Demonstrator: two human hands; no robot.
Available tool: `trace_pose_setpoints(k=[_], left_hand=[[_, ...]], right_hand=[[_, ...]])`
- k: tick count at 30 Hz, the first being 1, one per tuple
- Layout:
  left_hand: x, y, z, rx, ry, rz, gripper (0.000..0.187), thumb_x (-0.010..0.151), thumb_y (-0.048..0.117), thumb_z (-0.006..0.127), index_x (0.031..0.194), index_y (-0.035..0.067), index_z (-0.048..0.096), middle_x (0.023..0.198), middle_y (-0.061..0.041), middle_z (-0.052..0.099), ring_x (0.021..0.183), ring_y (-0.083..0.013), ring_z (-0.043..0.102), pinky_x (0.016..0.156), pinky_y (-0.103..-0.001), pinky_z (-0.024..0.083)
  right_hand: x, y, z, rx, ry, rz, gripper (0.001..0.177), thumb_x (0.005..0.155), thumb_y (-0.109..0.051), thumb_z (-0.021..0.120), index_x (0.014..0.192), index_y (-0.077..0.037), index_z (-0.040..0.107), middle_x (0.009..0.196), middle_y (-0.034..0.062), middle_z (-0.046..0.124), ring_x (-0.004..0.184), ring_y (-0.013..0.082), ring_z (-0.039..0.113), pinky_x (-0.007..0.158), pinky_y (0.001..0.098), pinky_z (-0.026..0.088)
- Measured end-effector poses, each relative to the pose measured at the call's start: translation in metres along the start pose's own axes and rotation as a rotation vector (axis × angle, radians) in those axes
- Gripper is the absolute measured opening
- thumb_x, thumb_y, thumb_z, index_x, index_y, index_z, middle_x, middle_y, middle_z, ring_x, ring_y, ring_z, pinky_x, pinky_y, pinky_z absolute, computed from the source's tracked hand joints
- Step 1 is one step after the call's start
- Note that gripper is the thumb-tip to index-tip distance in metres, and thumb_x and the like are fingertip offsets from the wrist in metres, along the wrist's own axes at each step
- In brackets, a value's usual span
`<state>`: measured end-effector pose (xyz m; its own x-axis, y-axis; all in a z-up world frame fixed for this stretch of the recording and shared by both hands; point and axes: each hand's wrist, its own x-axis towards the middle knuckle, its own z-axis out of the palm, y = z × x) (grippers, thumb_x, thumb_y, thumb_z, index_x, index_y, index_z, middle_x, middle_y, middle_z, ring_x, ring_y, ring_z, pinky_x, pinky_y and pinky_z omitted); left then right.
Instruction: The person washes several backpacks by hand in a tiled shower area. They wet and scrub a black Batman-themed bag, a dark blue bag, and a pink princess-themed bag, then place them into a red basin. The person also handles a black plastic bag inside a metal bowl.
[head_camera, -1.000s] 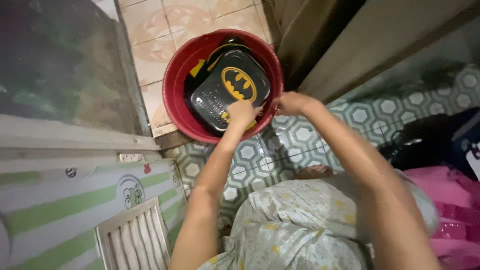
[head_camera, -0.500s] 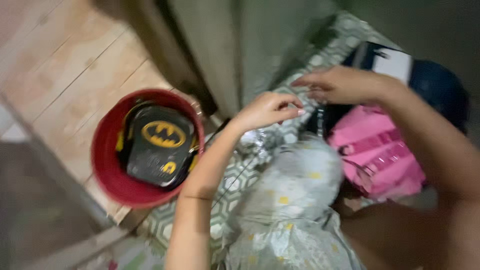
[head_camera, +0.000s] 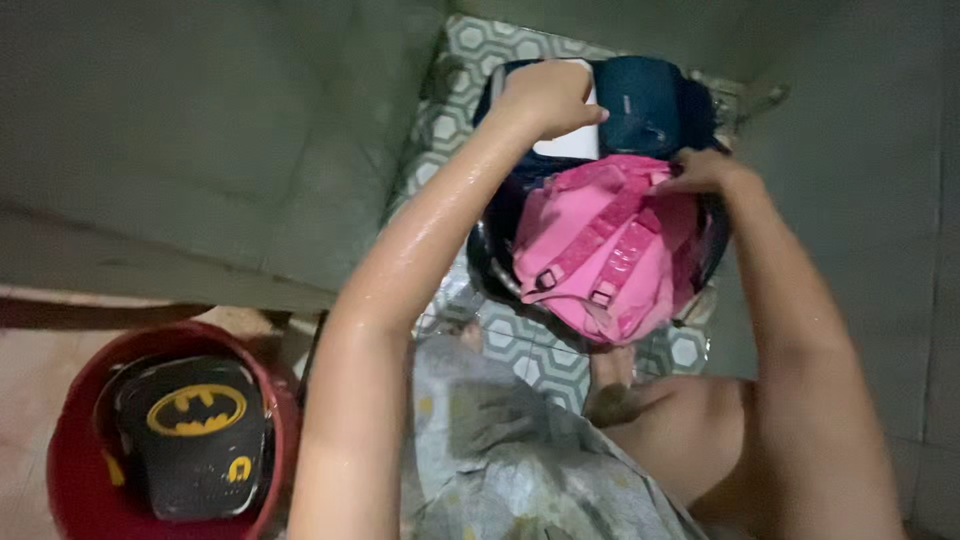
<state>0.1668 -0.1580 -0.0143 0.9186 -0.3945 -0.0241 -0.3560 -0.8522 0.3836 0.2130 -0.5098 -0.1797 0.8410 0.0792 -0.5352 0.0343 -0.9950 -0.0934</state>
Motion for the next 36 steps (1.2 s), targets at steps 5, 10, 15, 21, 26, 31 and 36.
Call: trace_pose_setpoints(k=[5,10,15,21,26,31,36], left_hand=[[0.039,-0.002,0.095,-0.114,-0.098,0.042,0.05,0.081,0.058,0.072,0.103,0.014,0.077,0.107,-0.017,0.073,0.103,-0.0361,0.07,0.088,-0.048,0.055],[0.06,-0.045,0.139,-0.003,-0.23,-0.156,0.054,0.08,0.054,0.073,0.113,0.012,0.076,0.117,-0.018,0.072,0.11,-0.0367,0.07,0.093,-0.049,0.055],[0.064,-0.065,0.151,0.037,-0.133,-0.256,0.056,0.08,0.054,0.075,0.118,0.013,0.074,0.125,-0.017,0.069,0.114,-0.0384,0.067,0.093,-0.051,0.054],[0.069,-0.092,0.161,0.066,0.211,-0.563,0.08,0.067,0.055,0.084,0.132,0.013,0.062,0.133,-0.018,0.058,0.121,-0.0412,0.058,0.09,-0.059,0.048],[0.079,-0.168,0.215,-0.358,0.211,-0.87,0.097,0.063,0.053,0.09,0.137,0.0,0.055,0.134,-0.023,0.062,0.12,-0.0382,0.063,0.096,-0.054,0.051],[0.093,-0.23,0.287,-1.092,0.368,-0.798,0.093,0.065,0.038,0.092,0.137,-0.01,0.058,0.134,-0.027,0.071,0.118,-0.0342,0.072,0.099,-0.042,0.057],[0.101,-0.246,0.272,-1.024,0.726,-0.803,0.106,0.07,0.02,0.092,0.154,0.0,0.031,0.159,-0.024,0.037,0.144,-0.034,0.036,0.117,-0.041,0.029]], right_hand=[[-0.003,-0.006,0.04,-0.037,0.174,0.062,0.114,0.06,-0.063,0.087,0.148,-0.006,0.041,0.148,0.0361,0.043,0.131,0.0542,0.053,0.108,0.0549,0.048],[0.013,-0.013,0.024,-0.022,0.064,0.109,0.122,0.055,-0.064,0.091,0.148,-0.007,0.036,0.151,0.0362,0.036,0.135,0.0549,0.046,0.108,0.0556,0.045],[0.052,0.033,0.014,0.301,0.097,0.071,0.105,0.08,-0.083,0.066,0.151,-0.008,0.043,0.154,0.0368,0.027,0.141,0.0549,0.031,0.112,0.0587,0.031],[0.107,0.048,0.04,0.448,0.666,0.305,0.103,0.075,-0.058,0.084,0.146,0.009,0.05,0.148,0.0353,0.052,0.14,0.0484,0.05,0.119,0.0525,0.041],[0.121,0.039,0.025,0.572,0.679,0.434,0.099,0.064,-0.054,0.095,0.128,0.012,0.059,0.132,0.0323,0.061,0.123,0.0447,0.061,0.105,0.0506,0.048],[0.108,0.031,-0.002,0.815,0.761,0.332,0.08,0.071,-0.047,0.094,0.125,0.003,0.063,0.122,0.0261,0.066,0.111,0.0403,0.064,0.095,0.0481,0.049],[0.111,-0.006,-0.038,0.956,0.932,0.009,0.06,0.078,-0.028,0.088,0.121,0.003,0.061,0.113,0.0207,0.072,0.1,0.0306,0.071,0.086,0.0398,0.054]])
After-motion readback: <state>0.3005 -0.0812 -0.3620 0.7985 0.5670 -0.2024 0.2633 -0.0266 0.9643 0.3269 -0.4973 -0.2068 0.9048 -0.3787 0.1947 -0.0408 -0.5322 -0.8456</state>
